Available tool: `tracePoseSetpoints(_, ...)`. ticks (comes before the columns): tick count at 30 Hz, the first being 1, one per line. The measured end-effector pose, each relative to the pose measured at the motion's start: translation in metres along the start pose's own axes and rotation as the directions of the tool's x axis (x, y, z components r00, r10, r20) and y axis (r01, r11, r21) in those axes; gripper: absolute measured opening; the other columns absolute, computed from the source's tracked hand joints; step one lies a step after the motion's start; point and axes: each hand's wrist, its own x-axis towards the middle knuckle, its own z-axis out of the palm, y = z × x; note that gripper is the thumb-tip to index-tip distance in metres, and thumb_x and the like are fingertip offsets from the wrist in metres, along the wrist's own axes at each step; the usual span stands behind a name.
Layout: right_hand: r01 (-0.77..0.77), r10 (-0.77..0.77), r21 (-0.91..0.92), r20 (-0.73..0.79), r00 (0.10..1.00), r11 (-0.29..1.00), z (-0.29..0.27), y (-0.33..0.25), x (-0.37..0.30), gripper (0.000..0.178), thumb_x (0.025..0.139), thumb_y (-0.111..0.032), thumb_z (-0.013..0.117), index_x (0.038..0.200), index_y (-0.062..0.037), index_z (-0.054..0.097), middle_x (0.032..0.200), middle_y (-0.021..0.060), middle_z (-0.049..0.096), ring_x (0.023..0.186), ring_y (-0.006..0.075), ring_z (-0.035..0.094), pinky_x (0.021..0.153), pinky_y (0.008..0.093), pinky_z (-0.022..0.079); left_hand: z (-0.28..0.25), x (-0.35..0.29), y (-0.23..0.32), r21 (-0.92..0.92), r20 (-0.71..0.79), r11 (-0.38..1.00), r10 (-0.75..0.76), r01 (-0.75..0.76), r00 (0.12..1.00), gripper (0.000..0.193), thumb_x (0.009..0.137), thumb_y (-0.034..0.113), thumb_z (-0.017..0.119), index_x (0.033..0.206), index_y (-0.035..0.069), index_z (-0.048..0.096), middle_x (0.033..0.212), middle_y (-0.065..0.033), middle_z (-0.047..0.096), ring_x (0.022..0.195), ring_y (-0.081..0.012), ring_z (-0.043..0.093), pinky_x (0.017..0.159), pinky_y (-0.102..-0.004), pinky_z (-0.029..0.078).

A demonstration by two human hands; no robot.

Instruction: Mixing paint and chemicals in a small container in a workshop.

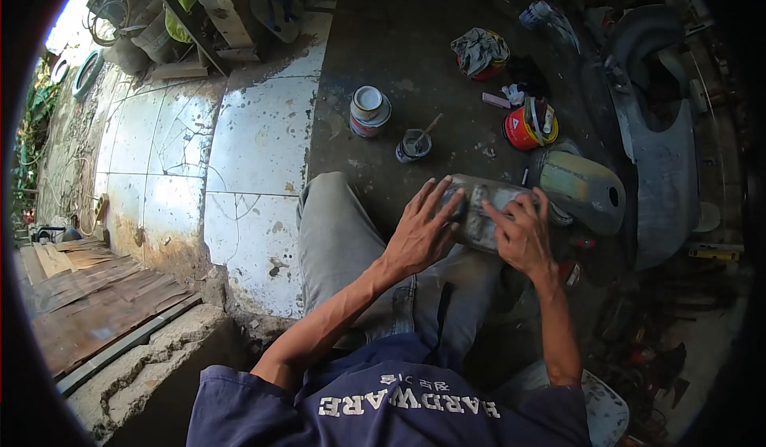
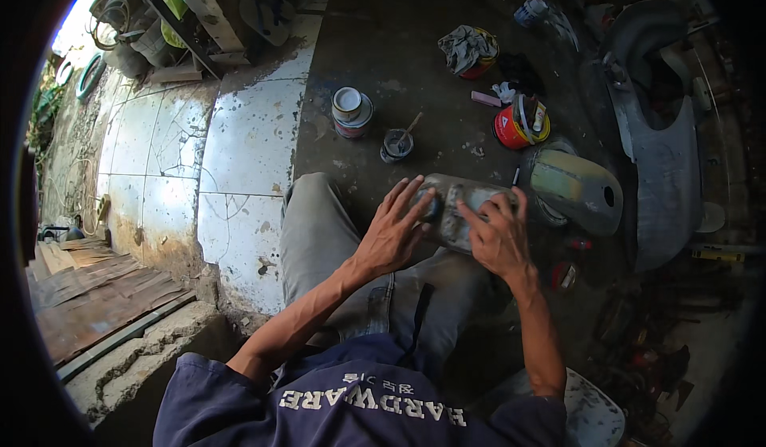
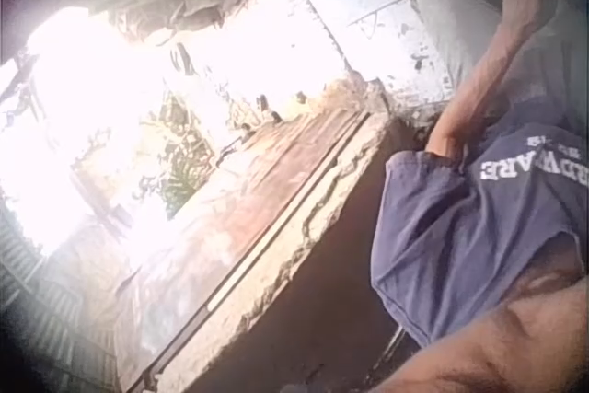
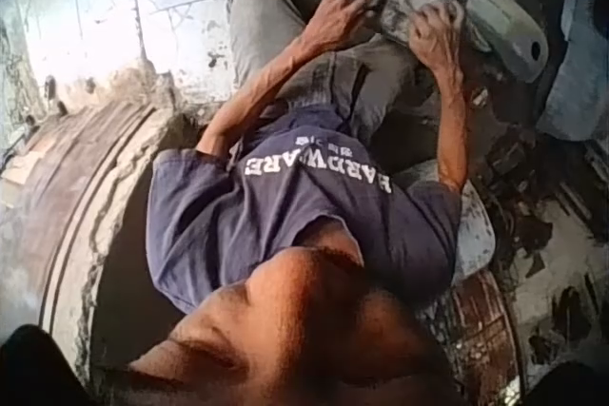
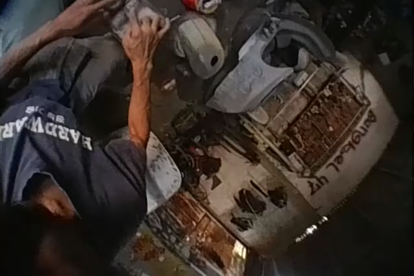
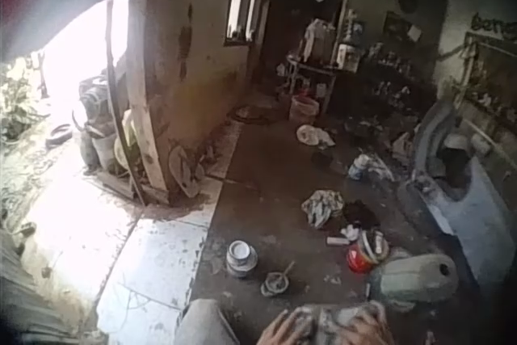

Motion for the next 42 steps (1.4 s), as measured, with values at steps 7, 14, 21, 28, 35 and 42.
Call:
tracePoseSetpoints(7, 0.179, -0.179, 0.076, -0.001, 0.984, 0.981, 0.028, -0.030, -0.002, 0.052, 0.077, -0.009, 0.076, 0.129, -0.0146, 0.074, 0.094, 0.0060, 0.063, 0.101, 0.0257, 0.058, 0.115, 0.0585, 0.033, -0.008, -0.028, -0.019, 0.214, 0.146, 0.977, -0.013, -0.019, 0.989, 0.055, 0.090, 0.008, 0.067, 0.143, 0.000, 0.053, 0.138, -0.0206, 0.053, 0.121, -0.0398, 0.050, 0.103, -0.0504, 0.045)
tracePoseSetpoints(14, 0.187, -0.187, 0.124, -0.016, 0.982, 0.974, 0.054, -0.050, 0.005, 0.054, 0.077, -0.010, 0.075, 0.130, -0.0159, 0.074, 0.088, 0.0042, 0.061, 0.100, 0.0243, 0.057, 0.115, 0.0576, 0.032, -0.026, -0.047, -0.044, 0.552, 0.066, 0.833, -0.082, 0.033, 0.994, 0.033, 0.098, 0.019, 0.065, 0.122, -0.003, 0.063, 0.083, -0.0212, 0.057, 0.068, -0.0395, 0.060, 0.062, -0.0560, 0.047)
tracePoseSetpoints(21, 0.223, -0.221, 0.163, -0.033, 0.975, 0.961, 0.051, -0.046, 0.012, 0.060, 0.074, -0.006, 0.074, 0.133, -0.0165, 0.073, 0.087, 0.0038, 0.062, 0.097, 0.0243, 0.056, 0.112, 0.0550, 0.036, -0.063, -0.020, -0.004, 0.353, 0.071, 0.884, -0.351, 0.306, 0.934, 0.068, 0.083, 0.016, 0.070, 0.143, -0.006, 0.050, 0.122, -0.0306, 0.063, 0.104, -0.0466, 0.063, 0.089, -0.0529, 0.052)
tracePoseSetpoints(28, 0.236, -0.233, 0.179, -0.038, 0.972, 0.955, 0.049, -0.044, 0.015, 0.061, 0.073, -0.007, 0.075, 0.133, -0.0181, 0.073, 0.087, 0.0032, 0.062, 0.096, 0.0231, 0.057, 0.115, 0.0528, 0.034, -0.049, -0.022, -0.012, 0.235, 0.306, 0.964, -0.191, 0.120, 0.933, 0.071, 0.081, 0.019, 0.075, 0.141, -0.010, 0.049, 0.138, -0.0303, 0.055, 0.128, -0.0460, 0.053, 0.105, -0.0504, 0.048)
tracePoseSetpoints(35, 0.246, -0.248, 0.175, -0.010, 0.969, 0.953, 0.049, -0.041, 0.009, 0.058, 0.073, -0.009, 0.076, 0.130, -0.0182, 0.074, 0.089, 0.0029, 0.063, 0.097, 0.0226, 0.057, 0.117, 0.0519, 0.032, -0.058, -0.022, 0.014, 0.432, 0.081, 0.867, -0.311, 0.248, 0.947, 0.074, 0.086, 0.026, 0.075, 0.144, -0.010, 0.047, 0.138, -0.0292, 0.056, 0.133, -0.0476, 0.051, 0.100, -0.0503, 0.051)
tracePoseSetpoints(42, 0.242, -0.249, 0.190, 0.011, 0.969, 0.951, 0.047, -0.036, 0.012, 0.054, 0.074, -0.011, 0.074, 0.128, -0.0128, 0.074, 0.089, 0.0049, 0.064, 0.100, 0.0247, 0.057, 0.115, 0.0522, 0.032, -0.046, -0.019, -0.012, 0.271, 0.420, 0.952, -0.251, 0.144, 0.872, 0.063, 0.083, 0.011, 0.072, 0.142, 0.000, 0.052, 0.132, -0.0272, 0.056, 0.125, -0.0472, 0.048, 0.105, -0.0548, 0.044)
